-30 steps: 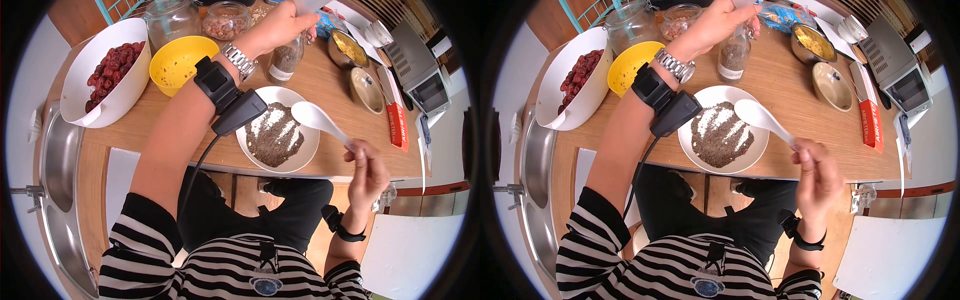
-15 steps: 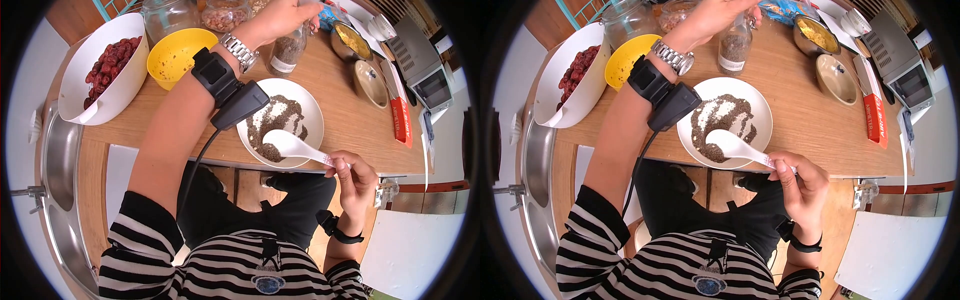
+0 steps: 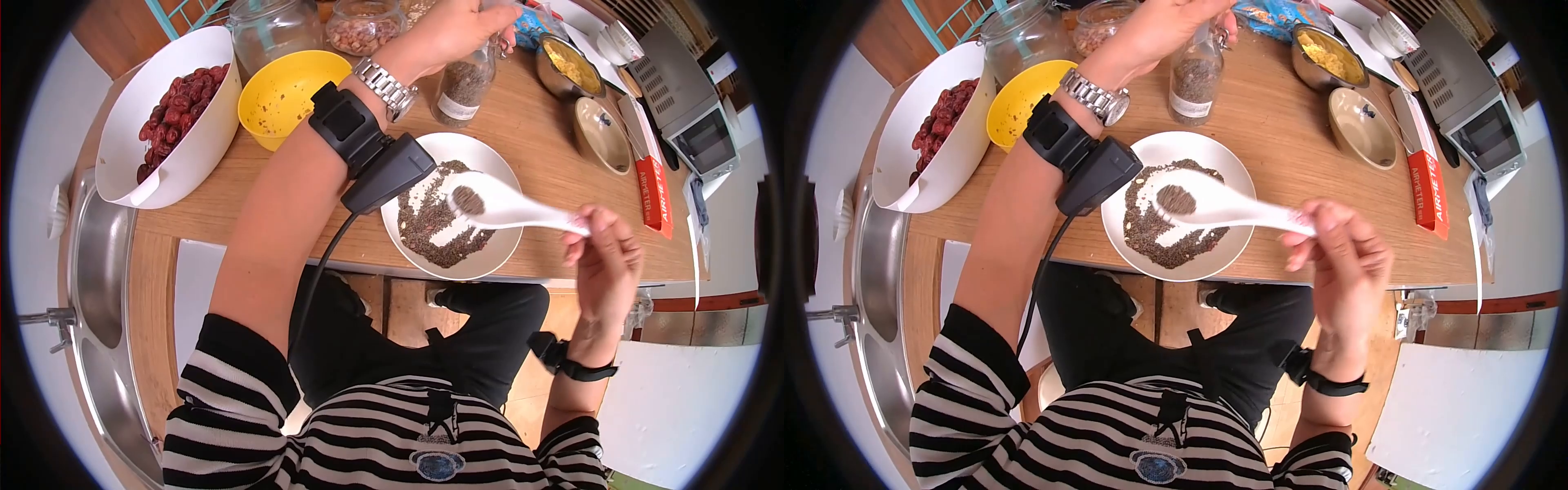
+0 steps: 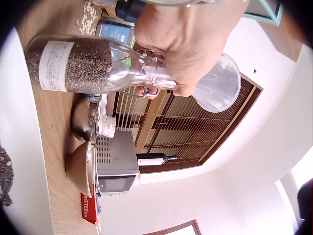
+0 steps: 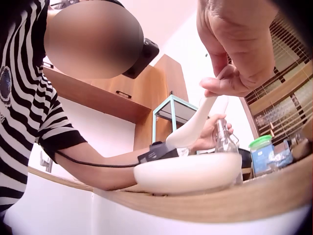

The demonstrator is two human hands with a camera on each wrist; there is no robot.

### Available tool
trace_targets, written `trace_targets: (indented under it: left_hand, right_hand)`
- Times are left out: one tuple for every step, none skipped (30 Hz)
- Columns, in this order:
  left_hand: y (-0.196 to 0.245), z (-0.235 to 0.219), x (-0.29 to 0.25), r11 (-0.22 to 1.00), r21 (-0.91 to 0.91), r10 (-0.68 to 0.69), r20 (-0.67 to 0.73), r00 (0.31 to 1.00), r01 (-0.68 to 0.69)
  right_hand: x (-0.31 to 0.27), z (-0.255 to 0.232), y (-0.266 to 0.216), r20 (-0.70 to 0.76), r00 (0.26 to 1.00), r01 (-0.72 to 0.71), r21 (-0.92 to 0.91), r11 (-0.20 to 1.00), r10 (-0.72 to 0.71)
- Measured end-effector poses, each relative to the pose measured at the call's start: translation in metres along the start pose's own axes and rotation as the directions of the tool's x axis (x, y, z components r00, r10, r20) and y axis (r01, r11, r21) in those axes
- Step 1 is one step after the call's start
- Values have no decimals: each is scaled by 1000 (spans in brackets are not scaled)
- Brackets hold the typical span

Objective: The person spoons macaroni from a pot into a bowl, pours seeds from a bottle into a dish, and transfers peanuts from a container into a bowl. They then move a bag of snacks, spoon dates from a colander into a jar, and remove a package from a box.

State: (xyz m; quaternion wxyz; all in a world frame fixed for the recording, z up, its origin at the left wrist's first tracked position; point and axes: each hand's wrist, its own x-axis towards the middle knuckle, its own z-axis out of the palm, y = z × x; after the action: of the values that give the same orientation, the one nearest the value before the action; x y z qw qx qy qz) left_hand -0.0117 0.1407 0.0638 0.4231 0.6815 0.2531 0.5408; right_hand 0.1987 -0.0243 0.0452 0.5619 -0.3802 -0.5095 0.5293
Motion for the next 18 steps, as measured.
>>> trace_targets:
  left_hand:
    - [1,0,0,999,18,-27,6,1000,27]
    - [1,0,-1,1000,17,-22,7,1000,22]
    - [1,1,-2,1000,1,-13,2,1000,13]
    - [1,1,-1,1000,-14,-1,-3,1000,1]
    - [-3,0,0,1000,-10,13,-4,1000,-13]
    - [-8,0,1,999,13,51,12,999,-51]
    - [-12,-2,4,995,37,89,28,996,-90]
    - [-11,-3,5,994,41,103,30,994,-104]
    - [-8,-3,3,995,62,72,30,997,-74]
    - [-6,-2,1,996,81,41,29,999,-43]
    - [-7,-2,1,996,74,39,23,999,-41]
    - [-6,-1,1,996,78,52,25,998,-53]
    - [-5,-1,0,998,56,27,22,999,-28]
    - [-4,-1,-1,999,35,1,20,1000,-2]
    - [-3,-2,-1,998,58,-12,25,1000,10]
    - [-3,-2,-1,998,60,-6,27,1000,4]
    - [-3,-2,-1,998,61,12,30,999,-14]
    - [-3,-1,-1,998,61,29,32,999,-31]
  right_hand:
    - [5,1,-10,-46,998,52,-20,998,-53]
    - [11,2,-20,-91,990,105,-44,993,-109]
    - [18,0,-30,-57,982,177,-50,983,-180]
    - [25,-3,-42,-51,978,199,-50,979,-202]
    - [34,-5,-54,-19,963,266,-57,962,-268]
    - [44,-6,-66,13,943,334,-60,941,-333]
    - [55,-8,-78,-12,933,358,-87,930,-361]
    - [67,-10,-90,-38,921,381,-115,917,-387]
    - [78,-10,-98,0,911,411,-66,909,-412]
    - [89,-11,-106,55,905,425,-30,905,-423]
    - [99,-3,-111,17,893,451,-24,892,-451]
    - [108,4,-114,-22,878,477,-17,878,-478]
    - [117,5,-116,43,868,496,-42,867,-494]
    - [126,6,-117,108,855,515,-65,855,-507]
    - [135,10,-119,130,879,474,-135,870,-459]
    - [137,13,-111,128,849,528,-206,824,-512]
    - [138,22,-105,151,826,563,-253,787,-543]
    - [140,28,-99,176,803,594,-298,747,-569]
